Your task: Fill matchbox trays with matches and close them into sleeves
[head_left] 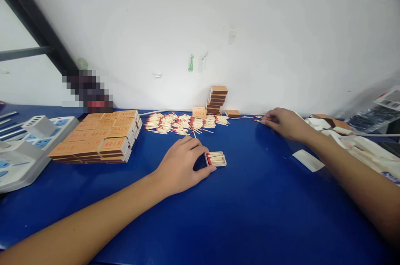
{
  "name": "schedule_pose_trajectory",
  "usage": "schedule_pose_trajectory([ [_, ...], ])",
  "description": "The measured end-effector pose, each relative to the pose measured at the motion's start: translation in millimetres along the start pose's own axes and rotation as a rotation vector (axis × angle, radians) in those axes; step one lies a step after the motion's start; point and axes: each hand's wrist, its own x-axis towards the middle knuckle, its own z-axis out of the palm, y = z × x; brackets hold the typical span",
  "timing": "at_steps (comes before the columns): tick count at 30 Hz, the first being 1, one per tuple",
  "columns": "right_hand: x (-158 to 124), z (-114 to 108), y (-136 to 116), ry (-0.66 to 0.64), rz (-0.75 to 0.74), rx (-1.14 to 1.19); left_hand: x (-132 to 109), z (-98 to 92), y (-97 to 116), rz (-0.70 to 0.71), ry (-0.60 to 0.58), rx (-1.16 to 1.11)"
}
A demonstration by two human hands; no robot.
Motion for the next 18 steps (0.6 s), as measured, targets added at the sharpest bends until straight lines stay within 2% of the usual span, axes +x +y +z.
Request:
schedule_pose_trajectory([
  [7,3,5,2,-0.028,-0.098,-0.079,0,0.0,0,0.005,0.004,-0.003],
  [10,1,3,-8,0.002,-0.135,-0.066,0,-0.2,0,-0.001,0.001,-0.001],
  [13,-10,-5,-38,0.014,-0.193,0.035,0,-0.3,1,-0.014,0.003,0.004],
  [18,-49,-17,-121,-0.059,-0.351,0.234,0,-0.4,1,-0.018,0.008,0.011],
])
